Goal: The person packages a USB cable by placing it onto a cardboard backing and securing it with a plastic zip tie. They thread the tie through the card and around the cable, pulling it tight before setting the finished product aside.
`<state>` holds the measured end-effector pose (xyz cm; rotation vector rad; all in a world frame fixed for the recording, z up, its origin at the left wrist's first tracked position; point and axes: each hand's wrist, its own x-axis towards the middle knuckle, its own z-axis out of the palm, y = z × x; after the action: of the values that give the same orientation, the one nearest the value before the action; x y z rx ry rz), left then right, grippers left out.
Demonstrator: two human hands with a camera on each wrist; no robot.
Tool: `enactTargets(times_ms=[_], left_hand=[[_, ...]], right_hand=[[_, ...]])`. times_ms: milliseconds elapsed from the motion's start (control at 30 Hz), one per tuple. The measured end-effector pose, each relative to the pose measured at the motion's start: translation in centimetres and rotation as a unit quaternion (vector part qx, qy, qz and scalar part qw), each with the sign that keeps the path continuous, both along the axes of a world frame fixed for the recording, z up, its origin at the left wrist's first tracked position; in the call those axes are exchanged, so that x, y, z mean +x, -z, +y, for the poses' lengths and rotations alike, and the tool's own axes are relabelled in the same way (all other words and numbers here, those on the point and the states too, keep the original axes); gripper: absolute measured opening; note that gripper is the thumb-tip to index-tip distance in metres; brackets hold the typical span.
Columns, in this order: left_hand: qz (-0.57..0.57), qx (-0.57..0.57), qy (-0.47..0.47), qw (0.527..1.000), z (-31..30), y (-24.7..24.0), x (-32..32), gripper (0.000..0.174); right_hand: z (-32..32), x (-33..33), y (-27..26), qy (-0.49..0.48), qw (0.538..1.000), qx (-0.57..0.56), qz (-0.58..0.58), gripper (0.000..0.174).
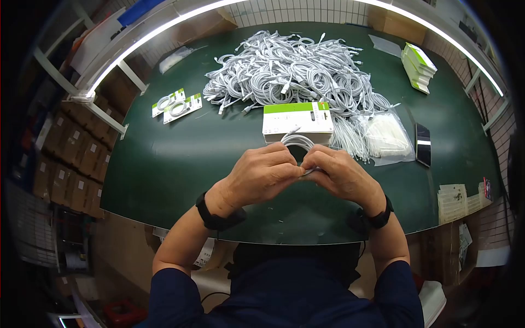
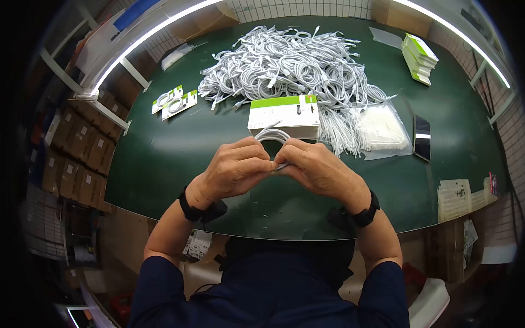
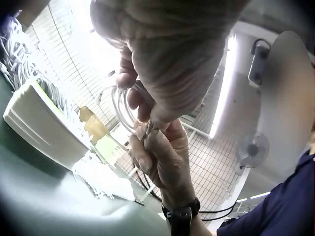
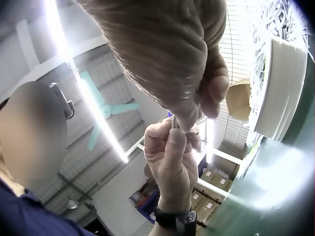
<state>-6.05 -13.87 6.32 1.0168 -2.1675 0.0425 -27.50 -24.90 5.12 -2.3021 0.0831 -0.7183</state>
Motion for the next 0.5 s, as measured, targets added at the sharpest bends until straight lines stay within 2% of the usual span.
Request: enactTargets(times_ms=[100,233,433,500], left_hand=[[0.034,-0.004,0.015,0.999,-1.5,-0.2,0.4,0.025],[0.084,0.0,0.065,0.994,-3.5,0.4,0.9,0.028],[0.107,0.018,0.063,0.992,-5.7,1.6,1.2,0.028],[0.112,0.015,0.03,0.993,-6.0,1.0,1.7,0.03]], right_hand=[[-0.4,0.0,0.4,0.047,0.998,0.007,-0.05,0.019],[-1.4,-0.2,0.6,0.067,0.992,-0.042,-0.097,0.022],[-3.2,-0.1,1.9,0.092,0.988,-0.063,-0.105,0.022],[-3.7,-0.2,2.0,0.112,0.988,-0.053,-0.095,0.021]])
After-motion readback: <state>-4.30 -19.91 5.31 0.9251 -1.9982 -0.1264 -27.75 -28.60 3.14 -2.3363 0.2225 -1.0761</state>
